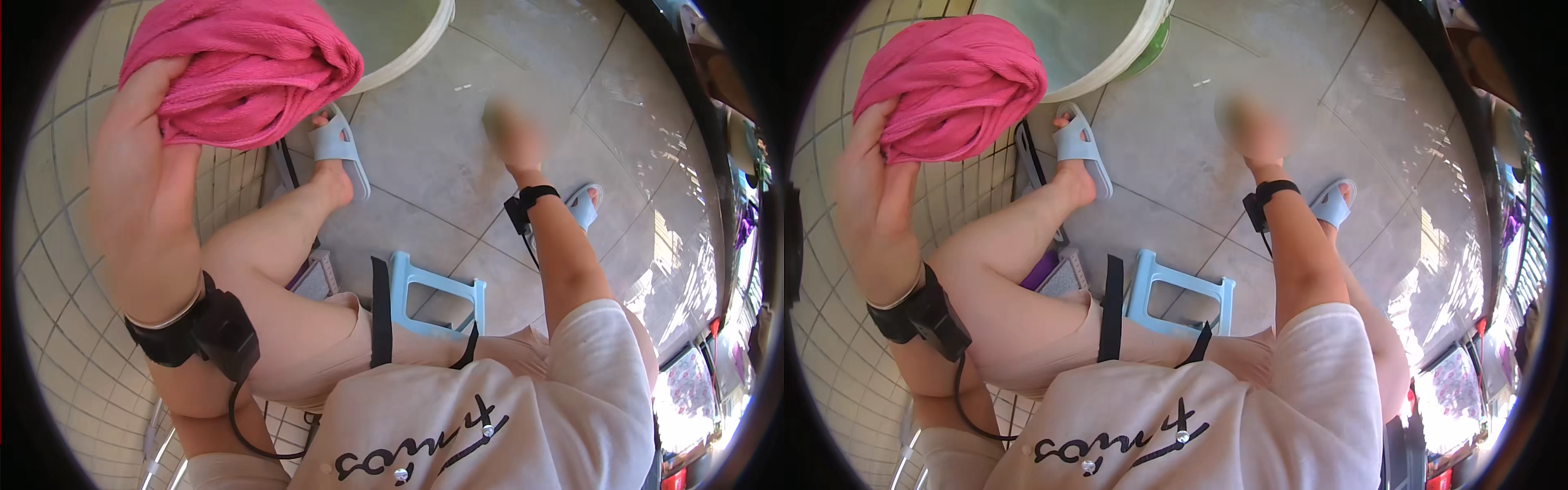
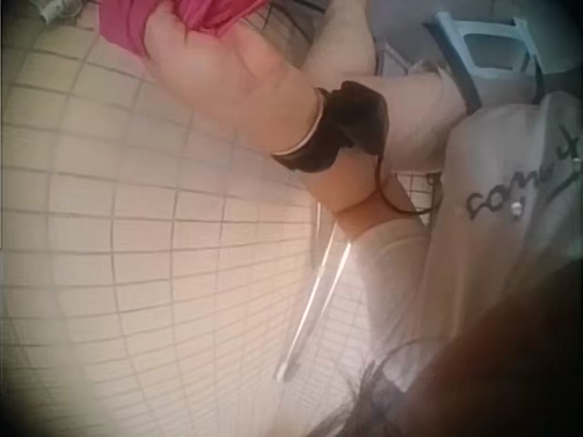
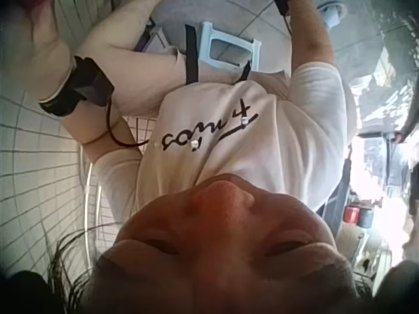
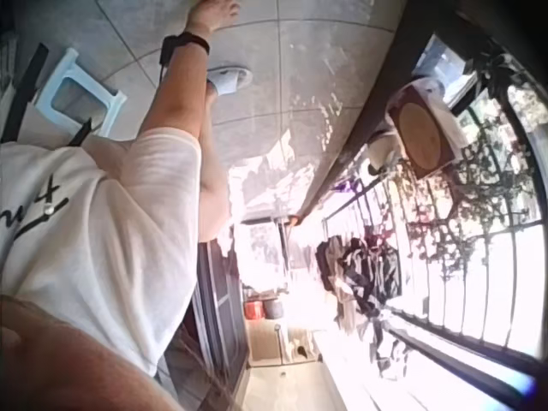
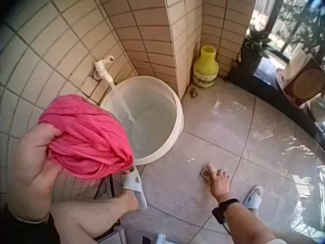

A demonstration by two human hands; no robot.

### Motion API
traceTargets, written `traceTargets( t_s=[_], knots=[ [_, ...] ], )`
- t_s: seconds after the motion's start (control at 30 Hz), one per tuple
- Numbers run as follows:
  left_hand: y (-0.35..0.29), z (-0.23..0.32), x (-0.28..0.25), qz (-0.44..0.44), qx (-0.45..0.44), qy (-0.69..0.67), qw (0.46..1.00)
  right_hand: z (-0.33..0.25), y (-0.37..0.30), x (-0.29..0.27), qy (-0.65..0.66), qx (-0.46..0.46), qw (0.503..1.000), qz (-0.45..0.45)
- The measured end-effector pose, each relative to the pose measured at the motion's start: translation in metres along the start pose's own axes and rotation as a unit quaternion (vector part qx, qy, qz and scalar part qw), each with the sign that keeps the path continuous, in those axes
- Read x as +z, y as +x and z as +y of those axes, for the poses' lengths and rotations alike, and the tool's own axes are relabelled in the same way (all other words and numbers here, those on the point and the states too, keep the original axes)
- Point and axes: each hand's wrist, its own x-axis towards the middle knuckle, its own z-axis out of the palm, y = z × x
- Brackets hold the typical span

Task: Wipe a cabinet surface with a cloth, then wash the cloth in a bucket of water on a balcony.

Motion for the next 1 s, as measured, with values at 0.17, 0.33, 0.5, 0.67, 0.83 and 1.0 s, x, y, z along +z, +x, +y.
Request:
traceTargets(
  t_s=[0.17, 0.33, 0.5, 0.67, 0.83, 1.0],
  knots=[
    [0.016, -0.009, 0.004, 0.083, -0.049, -0.113, 0.989, -0.068, -0.036, 0.052, 0.057, -0.305, 0.945, -0.103],
    [0.008, -0.004, 0.013, 0.083, -0.060, -0.216, 0.971, -0.040, 0.062, 0.016, -0.081, -0.101, 0.990, 0.058],
    [0.029, -0.002, 0.014, 0.098, -0.229, -0.463, 0.851, -0.004, 0.119, -0.038, 0.013, 0.122, 0.989, 0.088],
    [0.040, -0.012, 0.012, 0.130, -0.228, -0.459, 0.849, -0.095, 0.036, 0.022, 0.014, -0.339, 0.933, -0.117],
    [0.037, -0.005, 0.014, 0.157, -0.228, -0.503, 0.819, -0.025, 0.115, -0.039, 0.067, 0.169, 0.983, 0.031],
    [0.041, -0.006, 0.017, 0.178, -0.212, -0.517, 0.810, 0.071, 0.183, -0.058, 0.421, 0.339, 0.830, 0.140]
  ],
)
